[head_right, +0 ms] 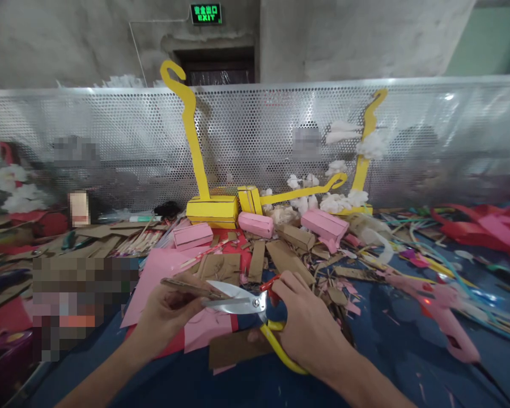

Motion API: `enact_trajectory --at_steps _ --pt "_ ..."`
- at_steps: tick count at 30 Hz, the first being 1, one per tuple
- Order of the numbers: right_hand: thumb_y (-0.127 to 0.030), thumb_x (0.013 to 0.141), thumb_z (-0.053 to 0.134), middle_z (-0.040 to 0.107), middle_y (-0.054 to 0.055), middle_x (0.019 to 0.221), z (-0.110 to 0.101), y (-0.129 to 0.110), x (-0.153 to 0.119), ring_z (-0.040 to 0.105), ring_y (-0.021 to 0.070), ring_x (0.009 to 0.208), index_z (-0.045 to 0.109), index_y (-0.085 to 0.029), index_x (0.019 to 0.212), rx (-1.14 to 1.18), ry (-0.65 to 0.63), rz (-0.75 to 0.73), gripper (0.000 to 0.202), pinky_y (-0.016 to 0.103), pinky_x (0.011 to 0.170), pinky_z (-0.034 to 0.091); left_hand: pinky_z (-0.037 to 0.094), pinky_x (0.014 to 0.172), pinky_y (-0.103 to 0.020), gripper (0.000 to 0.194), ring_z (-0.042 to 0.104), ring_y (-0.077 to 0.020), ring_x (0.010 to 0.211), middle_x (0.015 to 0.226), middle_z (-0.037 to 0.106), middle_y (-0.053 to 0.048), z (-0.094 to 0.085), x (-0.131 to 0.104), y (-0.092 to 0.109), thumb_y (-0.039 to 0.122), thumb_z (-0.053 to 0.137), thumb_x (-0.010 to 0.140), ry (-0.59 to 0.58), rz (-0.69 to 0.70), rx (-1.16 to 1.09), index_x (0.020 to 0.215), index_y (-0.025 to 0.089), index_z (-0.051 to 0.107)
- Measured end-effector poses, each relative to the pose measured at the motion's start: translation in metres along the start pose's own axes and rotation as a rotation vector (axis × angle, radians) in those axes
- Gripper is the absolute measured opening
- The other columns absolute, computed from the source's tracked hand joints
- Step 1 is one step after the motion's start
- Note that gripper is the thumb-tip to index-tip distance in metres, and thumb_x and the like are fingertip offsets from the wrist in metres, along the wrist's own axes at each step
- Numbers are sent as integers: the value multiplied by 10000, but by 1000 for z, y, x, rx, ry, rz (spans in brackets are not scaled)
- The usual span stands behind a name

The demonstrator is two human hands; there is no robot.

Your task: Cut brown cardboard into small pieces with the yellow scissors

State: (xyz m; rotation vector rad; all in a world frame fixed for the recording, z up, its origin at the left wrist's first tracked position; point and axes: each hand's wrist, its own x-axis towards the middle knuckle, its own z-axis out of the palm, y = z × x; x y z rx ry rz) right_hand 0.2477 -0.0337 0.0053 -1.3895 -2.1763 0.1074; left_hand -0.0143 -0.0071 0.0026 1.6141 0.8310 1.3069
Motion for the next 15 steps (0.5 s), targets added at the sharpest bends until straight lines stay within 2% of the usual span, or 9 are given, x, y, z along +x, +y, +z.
enact_trajectory --at_steps 5,9,15 --pt "-307 724 775 565 64 951 3 -1 1 548 258 862 460 -241 797 -7 25 1 330 404 742 471 593 775 -288 71 728 -212 849 878 750 -71 1 -1 0 199 727 816 -11 2 14 864 147 736" --pt "-297 737 768 560 57 909 4 -1 3 554 250 844 453 -241 749 15 43 -20 320 395 732 472 587 731 -256 60 718 -188 810 855 736 -54 1 -2 -5 195 742 807 -3 1 -3 846 153 727" --pt "-290 749 766 543 26 800 1 0 4 541 223 779 395 -247 692 -2 66 -65 377 347 654 446 575 702 -224 94 707 -159 775 815 740 -27 3 -2 -7 185 771 776 22 -10 -62 845 165 711"
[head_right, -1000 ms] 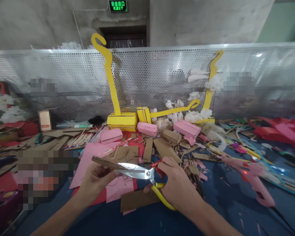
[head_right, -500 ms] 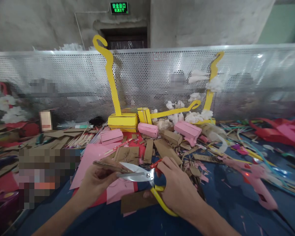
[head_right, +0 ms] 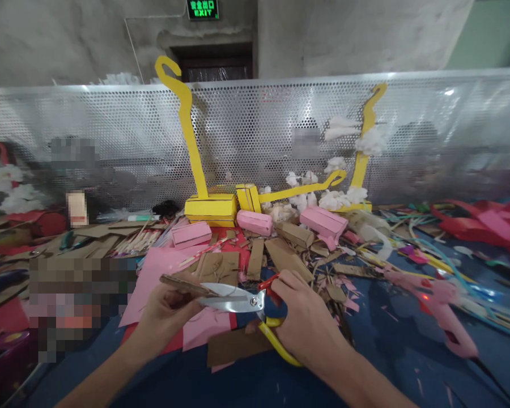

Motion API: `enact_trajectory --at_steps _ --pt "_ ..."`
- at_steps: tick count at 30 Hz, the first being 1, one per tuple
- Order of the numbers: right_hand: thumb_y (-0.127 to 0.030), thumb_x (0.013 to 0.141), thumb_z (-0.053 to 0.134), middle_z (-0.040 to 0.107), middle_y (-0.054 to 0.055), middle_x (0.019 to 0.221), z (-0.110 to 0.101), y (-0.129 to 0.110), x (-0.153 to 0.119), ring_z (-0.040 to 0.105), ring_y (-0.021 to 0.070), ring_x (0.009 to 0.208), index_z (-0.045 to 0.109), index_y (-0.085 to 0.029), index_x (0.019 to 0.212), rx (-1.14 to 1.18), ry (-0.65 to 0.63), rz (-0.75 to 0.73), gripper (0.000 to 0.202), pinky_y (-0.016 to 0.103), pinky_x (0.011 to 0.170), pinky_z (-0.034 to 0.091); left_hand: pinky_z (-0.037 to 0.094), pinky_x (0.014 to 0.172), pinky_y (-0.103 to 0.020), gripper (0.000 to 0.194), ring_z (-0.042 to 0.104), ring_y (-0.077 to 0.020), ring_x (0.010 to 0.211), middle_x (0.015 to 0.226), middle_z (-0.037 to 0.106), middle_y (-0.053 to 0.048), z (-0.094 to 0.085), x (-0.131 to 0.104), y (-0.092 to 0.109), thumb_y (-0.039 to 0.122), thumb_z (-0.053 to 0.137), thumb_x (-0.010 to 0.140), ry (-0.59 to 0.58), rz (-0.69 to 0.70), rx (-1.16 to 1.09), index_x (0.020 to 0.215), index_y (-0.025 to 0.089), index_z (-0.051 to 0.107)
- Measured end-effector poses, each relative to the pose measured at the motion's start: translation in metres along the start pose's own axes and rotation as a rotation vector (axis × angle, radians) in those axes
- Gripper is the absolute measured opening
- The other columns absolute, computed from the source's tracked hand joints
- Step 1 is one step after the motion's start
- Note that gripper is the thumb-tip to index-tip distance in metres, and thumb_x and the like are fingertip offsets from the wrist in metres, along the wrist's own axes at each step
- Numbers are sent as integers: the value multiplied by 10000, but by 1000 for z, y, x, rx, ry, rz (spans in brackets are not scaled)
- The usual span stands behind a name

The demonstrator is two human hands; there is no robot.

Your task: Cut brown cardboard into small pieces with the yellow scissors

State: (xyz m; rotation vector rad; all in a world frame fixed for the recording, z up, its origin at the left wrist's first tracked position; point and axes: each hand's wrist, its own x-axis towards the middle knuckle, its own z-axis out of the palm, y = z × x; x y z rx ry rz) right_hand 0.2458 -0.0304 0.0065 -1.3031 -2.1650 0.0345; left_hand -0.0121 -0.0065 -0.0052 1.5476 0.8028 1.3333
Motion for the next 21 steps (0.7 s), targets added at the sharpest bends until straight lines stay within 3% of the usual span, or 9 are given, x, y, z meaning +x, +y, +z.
enact_trajectory --at_steps 6,10,15,18,21 --pt "-244 721 776 506 -11 714 4 2 0 502 165 656 373 -245 630 46 58 7 412 289 572 394 569 656 -228 135 694 -151 705 749 731 -8 2 -1 -1 190 799 751 26 -43 -3 812 160 682" --pt "-244 727 767 492 -28 680 7 6 1 480 140 587 370 -240 602 118 42 69 416 274 531 356 591 709 -242 118 731 -177 784 823 781 -26 4 1 4 200 787 765 13 -54 -19 857 168 721" --pt "-392 716 807 570 10 841 -1 9 3 552 200 754 462 -228 735 66 6 173 383 310 658 419 615 780 -285 174 745 -220 907 992 800 -65 3 5 7 217 779 766 47 -44 -26 926 161 745" --pt "-407 706 814 579 49 967 -6 6 2 554 246 880 504 -223 848 34 -24 141 388 357 756 447 621 779 -297 154 751 -224 879 953 804 -66 1 5 6 217 782 759 75 -31 -4 896 158 747" --pt "-357 704 811 576 62 983 -3 3 0 551 255 881 513 -223 890 25 -52 93 376 370 763 453 623 770 -302 109 756 -224 830 878 805 -66 1 5 6 219 770 771 46 -21 28 859 156 753"
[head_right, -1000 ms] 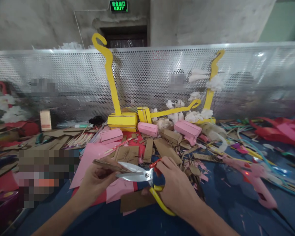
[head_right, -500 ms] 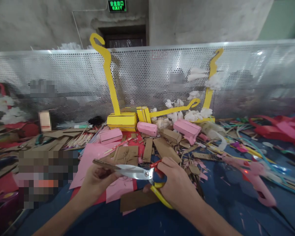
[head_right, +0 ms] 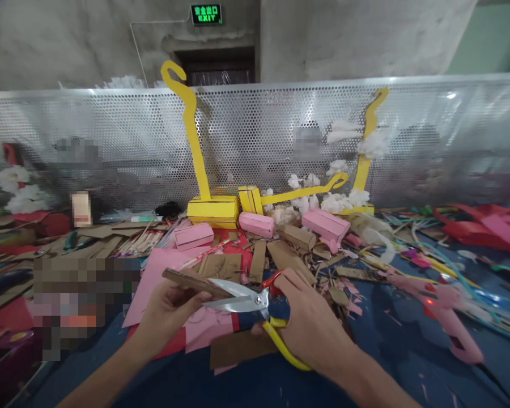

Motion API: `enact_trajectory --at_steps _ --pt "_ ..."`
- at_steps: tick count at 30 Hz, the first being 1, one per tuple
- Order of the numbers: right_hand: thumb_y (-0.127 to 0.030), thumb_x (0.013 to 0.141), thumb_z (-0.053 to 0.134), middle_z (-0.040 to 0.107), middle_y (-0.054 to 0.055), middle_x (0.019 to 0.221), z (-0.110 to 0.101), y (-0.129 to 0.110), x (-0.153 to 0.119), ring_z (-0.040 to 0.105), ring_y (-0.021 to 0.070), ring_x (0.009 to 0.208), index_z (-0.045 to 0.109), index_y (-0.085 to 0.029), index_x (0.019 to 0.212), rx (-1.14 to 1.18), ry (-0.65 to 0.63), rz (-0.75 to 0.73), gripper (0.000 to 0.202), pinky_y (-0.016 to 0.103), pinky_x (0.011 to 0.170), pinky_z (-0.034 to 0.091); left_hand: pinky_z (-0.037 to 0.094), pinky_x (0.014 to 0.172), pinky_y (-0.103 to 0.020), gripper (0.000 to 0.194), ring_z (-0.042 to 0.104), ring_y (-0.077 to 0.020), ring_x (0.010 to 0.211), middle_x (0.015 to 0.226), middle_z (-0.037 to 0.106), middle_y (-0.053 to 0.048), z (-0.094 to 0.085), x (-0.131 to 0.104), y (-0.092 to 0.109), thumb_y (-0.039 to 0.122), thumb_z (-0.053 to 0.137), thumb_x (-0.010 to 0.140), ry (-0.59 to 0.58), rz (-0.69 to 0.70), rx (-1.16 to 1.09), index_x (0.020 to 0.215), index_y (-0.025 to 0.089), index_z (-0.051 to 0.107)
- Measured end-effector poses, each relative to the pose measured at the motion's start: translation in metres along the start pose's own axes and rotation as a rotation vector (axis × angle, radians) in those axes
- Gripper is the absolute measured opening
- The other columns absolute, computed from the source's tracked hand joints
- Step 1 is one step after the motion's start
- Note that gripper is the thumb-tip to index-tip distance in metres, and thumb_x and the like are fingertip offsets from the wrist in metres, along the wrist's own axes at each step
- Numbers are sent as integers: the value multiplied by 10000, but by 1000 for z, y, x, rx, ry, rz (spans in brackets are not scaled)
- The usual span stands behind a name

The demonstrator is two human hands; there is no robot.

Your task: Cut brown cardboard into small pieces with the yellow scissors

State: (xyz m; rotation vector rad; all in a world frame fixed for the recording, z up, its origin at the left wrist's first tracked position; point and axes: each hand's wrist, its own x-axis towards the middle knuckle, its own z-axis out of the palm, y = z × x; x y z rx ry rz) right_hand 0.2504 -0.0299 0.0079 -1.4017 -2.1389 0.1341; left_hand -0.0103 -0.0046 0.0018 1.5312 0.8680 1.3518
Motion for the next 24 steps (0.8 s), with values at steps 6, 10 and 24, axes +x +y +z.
enact_trajectory --at_steps 6,10,24 --pt "-237 712 778 579 72 981 9 -1 -1 557 257 899 503 -224 850 -7 24 -20 308 373 778 462 628 787 -320 119 760 -242 865 906 807 -70 4 -2 0 217 765 769 -11 11 3 877 164 761" --pt "-262 725 781 575 53 909 8 0 0 557 230 828 470 -226 763 -9 18 -21 316 348 725 453 628 804 -326 155 757 -251 902 938 806 -70 6 -3 1 226 771 765 -10 3 -1 905 163 754" --pt "-280 717 754 536 4 750 7 -3 1 515 175 667 388 -246 676 -5 101 -85 370 287 593 397 607 773 -251 137 743 -180 854 899 787 -34 3 -2 -6 182 774 787 -81 50 -149 916 185 729"
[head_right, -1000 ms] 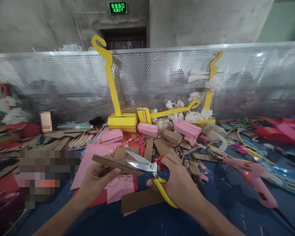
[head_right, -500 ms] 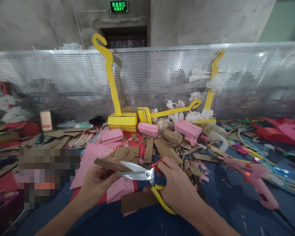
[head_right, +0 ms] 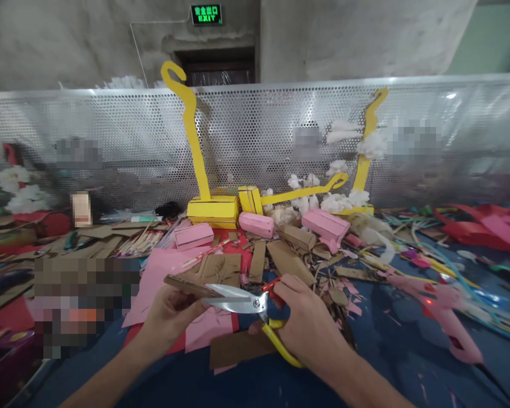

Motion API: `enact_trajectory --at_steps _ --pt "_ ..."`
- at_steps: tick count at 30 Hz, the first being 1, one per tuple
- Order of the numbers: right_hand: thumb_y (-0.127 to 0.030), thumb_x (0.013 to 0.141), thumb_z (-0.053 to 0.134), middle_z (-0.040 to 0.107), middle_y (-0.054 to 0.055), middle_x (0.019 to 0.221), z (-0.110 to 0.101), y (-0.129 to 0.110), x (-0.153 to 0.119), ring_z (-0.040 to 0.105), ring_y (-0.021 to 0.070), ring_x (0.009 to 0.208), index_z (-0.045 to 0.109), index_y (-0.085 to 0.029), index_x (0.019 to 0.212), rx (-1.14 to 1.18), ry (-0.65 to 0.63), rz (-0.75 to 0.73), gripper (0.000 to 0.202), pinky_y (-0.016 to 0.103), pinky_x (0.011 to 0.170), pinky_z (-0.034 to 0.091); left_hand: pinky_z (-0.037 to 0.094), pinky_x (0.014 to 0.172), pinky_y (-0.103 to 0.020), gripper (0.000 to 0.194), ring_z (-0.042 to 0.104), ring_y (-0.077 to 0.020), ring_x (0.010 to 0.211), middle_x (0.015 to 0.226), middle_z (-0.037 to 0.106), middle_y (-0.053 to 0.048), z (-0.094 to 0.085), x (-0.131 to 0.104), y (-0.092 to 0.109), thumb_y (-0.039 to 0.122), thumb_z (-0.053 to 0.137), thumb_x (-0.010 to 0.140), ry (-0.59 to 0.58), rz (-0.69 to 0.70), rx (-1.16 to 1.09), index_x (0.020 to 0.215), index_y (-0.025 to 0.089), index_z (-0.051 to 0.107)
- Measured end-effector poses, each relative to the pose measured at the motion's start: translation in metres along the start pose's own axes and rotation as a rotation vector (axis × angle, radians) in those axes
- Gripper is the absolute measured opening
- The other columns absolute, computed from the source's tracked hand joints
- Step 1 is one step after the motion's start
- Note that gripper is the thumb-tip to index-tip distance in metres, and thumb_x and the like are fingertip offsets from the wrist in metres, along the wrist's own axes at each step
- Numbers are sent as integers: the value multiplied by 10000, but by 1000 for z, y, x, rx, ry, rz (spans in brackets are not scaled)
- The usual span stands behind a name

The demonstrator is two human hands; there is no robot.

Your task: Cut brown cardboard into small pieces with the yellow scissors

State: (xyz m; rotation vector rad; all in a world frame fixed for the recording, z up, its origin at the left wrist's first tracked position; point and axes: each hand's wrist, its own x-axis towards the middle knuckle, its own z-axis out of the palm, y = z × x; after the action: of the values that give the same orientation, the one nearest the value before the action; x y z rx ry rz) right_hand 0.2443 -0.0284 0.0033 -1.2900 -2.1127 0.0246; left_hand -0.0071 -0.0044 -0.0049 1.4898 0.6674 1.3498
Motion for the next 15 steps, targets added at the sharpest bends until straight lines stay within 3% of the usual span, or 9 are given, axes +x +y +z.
enact_trajectory --at_steps 10,15 --pt "-222 706 721 515 -27 658 9 6 -4 483 123 537 407 -228 583 64 -53 60 338 254 478 307 597 688 -266 141 720 -179 728 771 755 -32 2 -4 7 222 787 770 -5 -82 81 826 162 672" --pt "-326 711 770 574 12 788 3 4 -1 551 180 674 466 -232 708 33 -35 70 318 290 603 429 617 762 -322 168 736 -217 821 886 783 -62 0 -2 6 242 783 771 46 -48 88 897 165 704"
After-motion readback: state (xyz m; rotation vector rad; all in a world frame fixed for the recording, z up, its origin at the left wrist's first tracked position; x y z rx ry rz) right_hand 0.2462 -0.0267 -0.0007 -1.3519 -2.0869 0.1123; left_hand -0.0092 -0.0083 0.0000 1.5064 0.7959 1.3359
